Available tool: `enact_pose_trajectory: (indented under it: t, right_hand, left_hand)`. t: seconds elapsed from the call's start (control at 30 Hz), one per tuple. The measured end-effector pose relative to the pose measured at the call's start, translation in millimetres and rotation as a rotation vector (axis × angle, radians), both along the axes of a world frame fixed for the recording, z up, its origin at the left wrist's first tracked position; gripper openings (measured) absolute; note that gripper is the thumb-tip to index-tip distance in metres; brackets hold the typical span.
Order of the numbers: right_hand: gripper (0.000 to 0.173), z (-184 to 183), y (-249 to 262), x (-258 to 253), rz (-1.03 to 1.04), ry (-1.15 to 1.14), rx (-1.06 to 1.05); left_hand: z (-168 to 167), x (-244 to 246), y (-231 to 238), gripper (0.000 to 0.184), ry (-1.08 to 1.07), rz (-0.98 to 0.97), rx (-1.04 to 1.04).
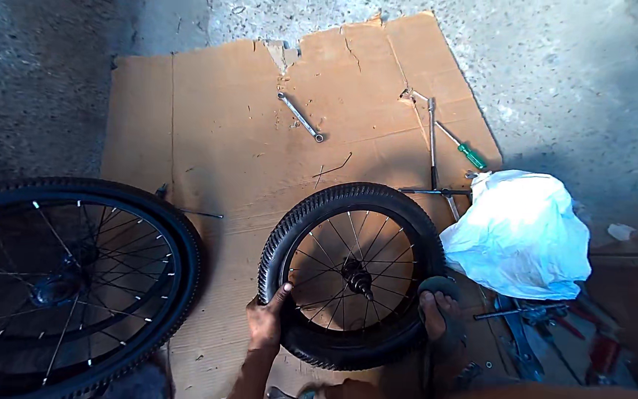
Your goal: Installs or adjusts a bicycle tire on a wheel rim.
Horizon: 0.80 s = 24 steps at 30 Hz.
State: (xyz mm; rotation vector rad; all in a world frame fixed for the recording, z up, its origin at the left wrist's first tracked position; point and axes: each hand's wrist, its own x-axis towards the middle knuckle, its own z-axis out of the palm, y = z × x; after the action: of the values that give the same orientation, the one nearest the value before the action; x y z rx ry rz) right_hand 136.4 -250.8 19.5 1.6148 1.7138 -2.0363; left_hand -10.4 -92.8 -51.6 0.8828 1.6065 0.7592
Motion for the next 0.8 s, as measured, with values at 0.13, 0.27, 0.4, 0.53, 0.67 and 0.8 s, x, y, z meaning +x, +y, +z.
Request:
enact_pose_trajectory:
  t: [0.13, 0.27, 0.4, 0.53, 0.67, 0.8]
  right_hand:
    - [0.038, 20.4, 1.0, 71.7, -0.041, -0.054, 0.295]
    - [0.04, 7.3, 25.6, 112.4, -0.063, -0.098, 0.217]
    - [0.044, -16.5, 54.9, 121.9, 0.013, 0.008, 0.029]
    - [0.041, -18.0, 75.8, 125.2, -0.024, 0.045, -0.138]
    - [0.039, -13.8, 81.7, 124.7, -0.097, 0.025, -0.301]
    - [0.04, -12.5, 84.2, 121.4, -0.08, -0.002, -0.322]
  left_hand:
    - [0.0, -1.6, -0.3, 0.048, 0.011, -0.019, 0.0]
    - [2.8, 0.0, 0.4, 0.045, 0.004, -0.018, -0.016]
    - [1.8, -1.7, 0.5, 0.044, 0.01, -0.018, -0.012]
    - [-0.1, -1.9, 0.1, 0.044, -0.005, -0.017, -0.007]
    - [0.3, -0.6, -0.4, 0.042, -0.004, -0.018, -0.005]
    - [2.5, -1.5, -0.6, 0.04, 0.005, -0.013, 0.0]
